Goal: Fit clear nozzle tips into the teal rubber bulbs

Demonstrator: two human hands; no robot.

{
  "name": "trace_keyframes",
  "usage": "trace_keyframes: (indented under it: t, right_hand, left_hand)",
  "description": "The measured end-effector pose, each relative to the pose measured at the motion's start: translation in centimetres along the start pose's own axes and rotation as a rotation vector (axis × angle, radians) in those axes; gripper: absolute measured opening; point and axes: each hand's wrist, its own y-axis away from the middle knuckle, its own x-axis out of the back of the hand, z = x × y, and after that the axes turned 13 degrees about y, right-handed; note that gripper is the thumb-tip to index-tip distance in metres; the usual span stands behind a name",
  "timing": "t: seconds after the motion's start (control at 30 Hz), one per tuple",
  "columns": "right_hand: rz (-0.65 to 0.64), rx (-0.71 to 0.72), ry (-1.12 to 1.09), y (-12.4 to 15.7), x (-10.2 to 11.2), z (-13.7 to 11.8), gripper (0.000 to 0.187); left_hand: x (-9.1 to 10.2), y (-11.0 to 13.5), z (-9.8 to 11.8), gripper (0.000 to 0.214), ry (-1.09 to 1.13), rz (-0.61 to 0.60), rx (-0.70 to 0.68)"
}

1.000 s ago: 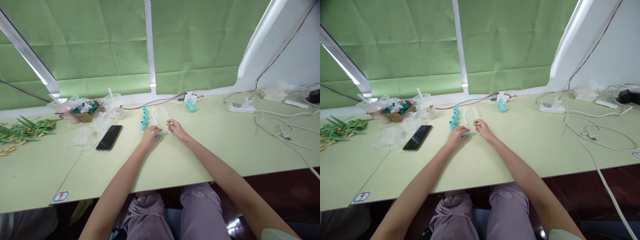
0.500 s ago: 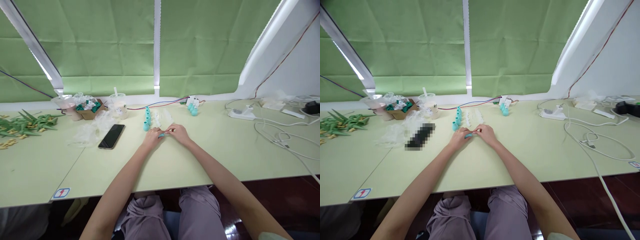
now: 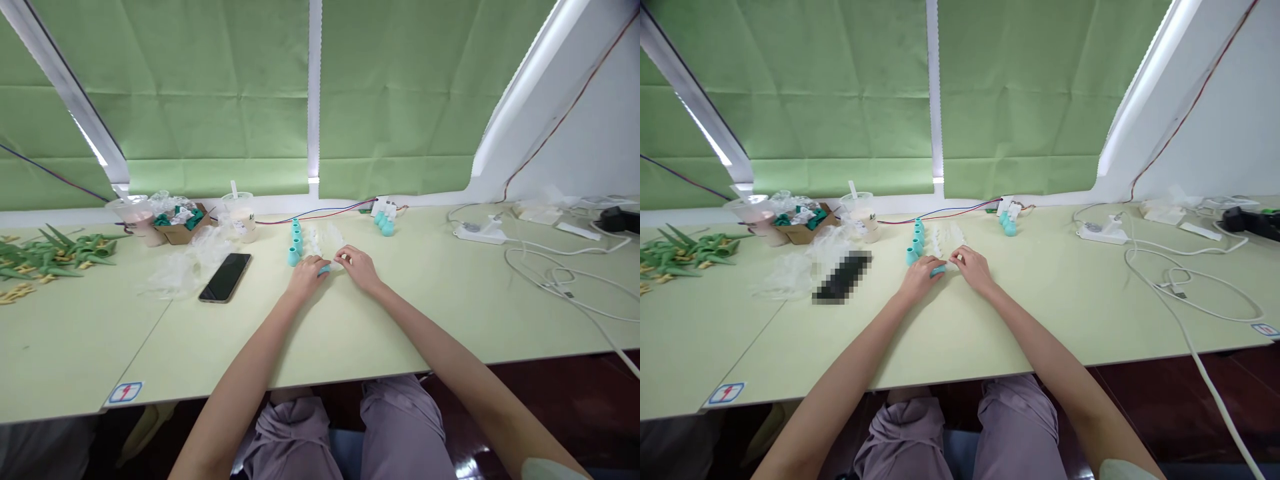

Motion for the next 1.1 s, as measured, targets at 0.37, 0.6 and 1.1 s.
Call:
trace_keyframes:
  t: [0.37, 0.6, 1.1]
  right_hand:
    - [-0.152, 0.088, 0.498, -9.8, 0.0, 2.7, 0.011]
    - [-0.276, 0.236, 0.741, -12.6, -3.9, 1.3, 0.019]
    - [-0.273, 0.308, 0.931, -12.1, -5.8, 2.5, 0.02]
  left_hand:
    - [-0.2, 0.1, -0.4, 0.023, 0.053, 0.079, 0.014]
    - [0.1, 0.3, -0.1, 0.023, 0.087, 0.09, 0.072]
    - [0.4, -0.1, -0.5, 0.031, 0.19, 0.202, 0.127]
